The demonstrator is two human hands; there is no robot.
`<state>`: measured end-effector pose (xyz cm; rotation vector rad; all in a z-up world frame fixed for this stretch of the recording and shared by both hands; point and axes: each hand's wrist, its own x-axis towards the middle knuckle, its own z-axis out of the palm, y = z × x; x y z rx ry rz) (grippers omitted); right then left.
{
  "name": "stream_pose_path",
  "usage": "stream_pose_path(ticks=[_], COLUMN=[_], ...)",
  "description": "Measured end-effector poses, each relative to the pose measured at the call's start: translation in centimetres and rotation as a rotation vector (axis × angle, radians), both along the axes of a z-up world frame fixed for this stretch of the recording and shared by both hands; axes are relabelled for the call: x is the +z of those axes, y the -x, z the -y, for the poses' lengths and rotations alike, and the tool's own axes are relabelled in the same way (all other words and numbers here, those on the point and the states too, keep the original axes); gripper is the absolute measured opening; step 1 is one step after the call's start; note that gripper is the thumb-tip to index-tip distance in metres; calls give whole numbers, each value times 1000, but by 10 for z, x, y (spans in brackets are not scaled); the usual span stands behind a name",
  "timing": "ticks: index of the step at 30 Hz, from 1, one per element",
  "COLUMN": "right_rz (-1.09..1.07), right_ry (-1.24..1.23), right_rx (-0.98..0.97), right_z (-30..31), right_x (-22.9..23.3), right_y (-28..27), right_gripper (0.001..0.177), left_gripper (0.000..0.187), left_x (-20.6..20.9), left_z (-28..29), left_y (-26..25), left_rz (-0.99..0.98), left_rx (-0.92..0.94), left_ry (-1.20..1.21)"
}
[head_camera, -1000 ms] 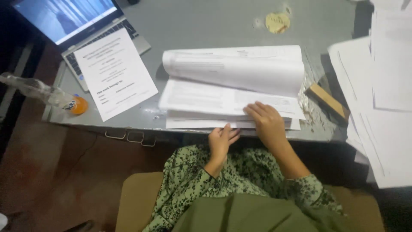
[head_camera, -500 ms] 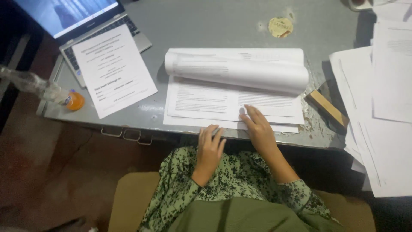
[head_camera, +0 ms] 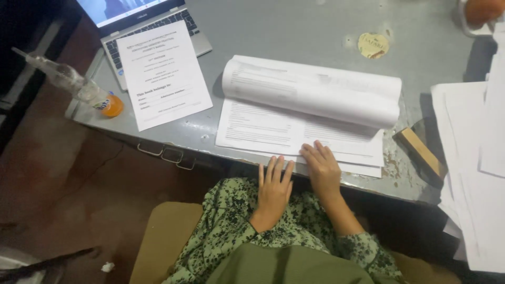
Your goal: Organizing and flipping through a stack of printed documents on a desk
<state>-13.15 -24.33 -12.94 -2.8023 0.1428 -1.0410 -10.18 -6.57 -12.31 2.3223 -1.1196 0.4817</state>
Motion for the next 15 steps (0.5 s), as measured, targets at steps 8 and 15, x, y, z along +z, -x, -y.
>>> stream_pose_path(ticks=[8,15], right_rz=[27,29], right_ry=[-27,-110], right_rx=[-39,-38], right_z=[-12,-15], right_x=[13,6], right_y=[7,11], right_gripper=[19,20], left_gripper=[65,66], left_x=[-10,-23], left_z=[2,2], left_y=[-1,-4], left_rz=[7,-1], left_rx=[12,-34], left_ry=[-38,-71])
